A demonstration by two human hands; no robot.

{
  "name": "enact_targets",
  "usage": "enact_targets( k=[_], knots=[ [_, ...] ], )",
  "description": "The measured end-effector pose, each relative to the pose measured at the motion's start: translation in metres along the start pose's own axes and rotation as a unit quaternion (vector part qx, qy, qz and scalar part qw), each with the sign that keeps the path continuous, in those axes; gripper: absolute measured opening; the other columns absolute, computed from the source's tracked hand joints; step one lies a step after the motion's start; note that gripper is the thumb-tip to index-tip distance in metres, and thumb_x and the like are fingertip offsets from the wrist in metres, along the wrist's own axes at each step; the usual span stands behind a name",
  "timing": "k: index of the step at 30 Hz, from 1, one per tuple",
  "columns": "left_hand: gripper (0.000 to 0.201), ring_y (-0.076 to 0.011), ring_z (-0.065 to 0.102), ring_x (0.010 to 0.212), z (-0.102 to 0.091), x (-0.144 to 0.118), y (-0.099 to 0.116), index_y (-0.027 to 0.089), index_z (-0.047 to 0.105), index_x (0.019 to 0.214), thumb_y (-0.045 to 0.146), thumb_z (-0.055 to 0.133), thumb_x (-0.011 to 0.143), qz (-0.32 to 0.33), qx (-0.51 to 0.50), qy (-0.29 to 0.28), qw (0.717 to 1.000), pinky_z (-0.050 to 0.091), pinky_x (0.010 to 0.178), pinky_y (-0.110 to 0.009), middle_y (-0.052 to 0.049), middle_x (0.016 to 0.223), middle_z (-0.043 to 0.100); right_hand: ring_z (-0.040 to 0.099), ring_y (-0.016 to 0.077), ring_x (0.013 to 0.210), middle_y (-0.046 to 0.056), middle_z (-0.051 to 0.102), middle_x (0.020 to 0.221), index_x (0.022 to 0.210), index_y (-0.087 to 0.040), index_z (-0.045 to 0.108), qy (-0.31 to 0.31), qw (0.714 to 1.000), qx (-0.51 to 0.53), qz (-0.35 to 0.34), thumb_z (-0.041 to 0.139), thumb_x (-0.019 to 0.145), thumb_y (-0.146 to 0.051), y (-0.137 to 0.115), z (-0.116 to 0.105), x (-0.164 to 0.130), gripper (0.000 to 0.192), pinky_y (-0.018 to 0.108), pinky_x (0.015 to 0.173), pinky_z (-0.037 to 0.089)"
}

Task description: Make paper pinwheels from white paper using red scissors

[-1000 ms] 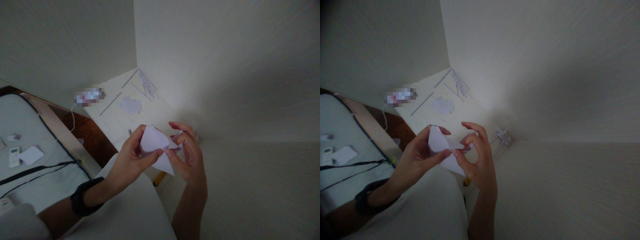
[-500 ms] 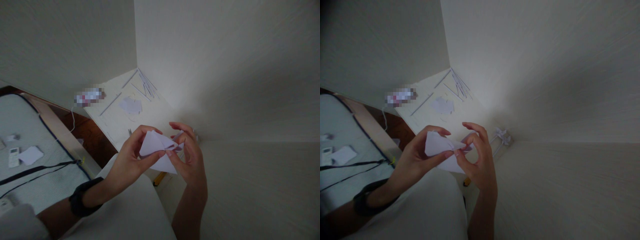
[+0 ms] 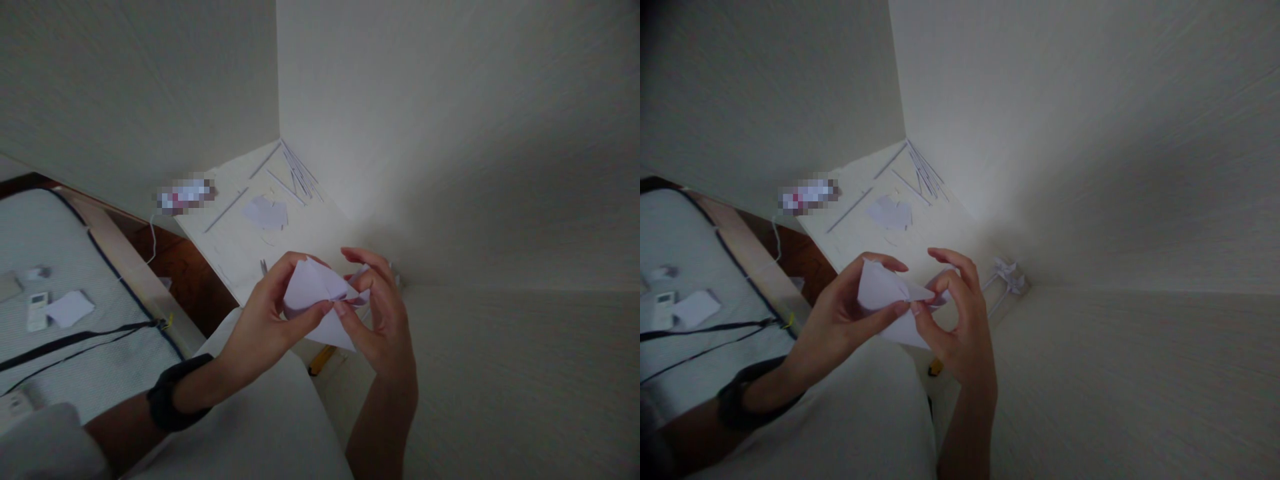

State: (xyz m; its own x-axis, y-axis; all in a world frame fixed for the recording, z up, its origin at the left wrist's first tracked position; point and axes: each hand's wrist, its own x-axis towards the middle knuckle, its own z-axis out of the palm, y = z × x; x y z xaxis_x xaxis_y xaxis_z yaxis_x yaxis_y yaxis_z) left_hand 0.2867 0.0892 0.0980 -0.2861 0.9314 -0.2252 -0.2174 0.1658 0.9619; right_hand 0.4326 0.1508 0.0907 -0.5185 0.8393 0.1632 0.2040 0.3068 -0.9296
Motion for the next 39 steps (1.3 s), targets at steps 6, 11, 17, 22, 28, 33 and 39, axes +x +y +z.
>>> enact_targets(
  k=[6,11,17,22,28,33,39],
  knots=[
    [0.025,-0.0119,0.053,0.065,-0.001,0.001,0.0,0.021,0.055,0.093,0.018,0.072,0.074,-0.034,-0.02,-0.01,0.999,0.044,0.055,-0.021,0.004,0.076,0.057,0.051,0.0256,0.118,0.006,0.054,0.129,0.079,-0.024,0.05,-0.001,1.0,-0.01,-0.003,0.062,0.076,-0.01,-0.001,0.0,0.0,0.018,0.043,0.095,0.043],
    [0.026,-0.0114,0.053,0.063,-0.002,0.001,0.001,0.021,0.054,0.09,0.02,0.074,0.073,-0.051,-0.071,-0.024,0.996,0.046,0.055,-0.021,0.003,0.075,0.058,0.048,0.0271,0.124,0.008,0.052,0.13,0.099,-0.026,0.056,0.017,0.999,0.035,0.003,0.065,0.075,-0.016,0.0,0.001,-0.001,0.028,0.046,0.098,0.044],
    [0.03,-0.0112,0.058,0.067,-0.003,0.0,0.001,0.021,0.056,0.092,0.016,0.078,0.071,-0.04,-0.112,-0.033,0.992,0.049,0.058,-0.02,0.003,0.078,0.062,0.049,0.0272,0.124,0.008,0.047,0.14,0.126,-0.031,0.049,0.004,0.996,0.085,0.038,0.068,0.074,-0.022,0.002,0.0,-0.001,0.057,0.042,0.091,0.05],
    [0.029,-0.0088,0.057,0.063,-0.001,0.0,0.001,0.021,0.057,0.093,0.015,0.077,0.073,-0.022,-0.136,-0.05,0.989,0.047,0.054,-0.017,0.004,0.078,0.063,0.061,0.0229,0.109,0.006,0.054,0.132,0.132,-0.034,0.042,-0.005,0.98,0.192,0.059,0.069,0.077,-0.029,0.002,0.001,-0.001,0.061,0.041,0.09,0.054],
    [0.028,-0.0089,0.056,0.065,0.0,-0.002,0.003,0.021,0.056,0.092,0.018,0.078,0.073,-0.025,-0.086,-0.006,0.996,0.048,0.057,-0.018,0.004,0.078,0.061,0.066,0.0202,0.087,0.002,0.066,0.099,0.136,-0.033,0.04,0.019,0.969,0.209,0.129,0.071,0.076,-0.026,-0.002,0.005,-0.006,0.068,0.037,0.078,0.059],
    [0.031,-0.0082,0.056,0.065,-0.001,-0.002,0.0,0.021,0.055,0.092,0.019,0.079,0.072,-0.029,-0.068,0.009,0.997,0.048,0.058,-0.017,0.005,0.076,0.062,0.065,0.0171,0.076,-0.001,0.065,0.088,0.127,-0.031,0.049,0.044,0.966,0.204,0.15,0.07,0.072,-0.016,-0.006,0.007,-0.006,0.061,0.031,0.068,0.059],
    [0.035,-0.0085,0.061,0.065,-0.001,0.0,-0.004,0.021,0.056,0.092,0.014,0.081,0.068,-0.019,-0.08,0.006,0.997,0.051,0.059,-0.015,0.006,0.074,0.067,0.065,0.0144,0.072,-0.005,0.065,0.082,0.123,-0.035,0.052,0.068,0.949,0.249,0.183,0.072,0.071,-0.01,-0.011,0.007,-0.006,0.061,0.029,0.07,0.058]
  ],
)
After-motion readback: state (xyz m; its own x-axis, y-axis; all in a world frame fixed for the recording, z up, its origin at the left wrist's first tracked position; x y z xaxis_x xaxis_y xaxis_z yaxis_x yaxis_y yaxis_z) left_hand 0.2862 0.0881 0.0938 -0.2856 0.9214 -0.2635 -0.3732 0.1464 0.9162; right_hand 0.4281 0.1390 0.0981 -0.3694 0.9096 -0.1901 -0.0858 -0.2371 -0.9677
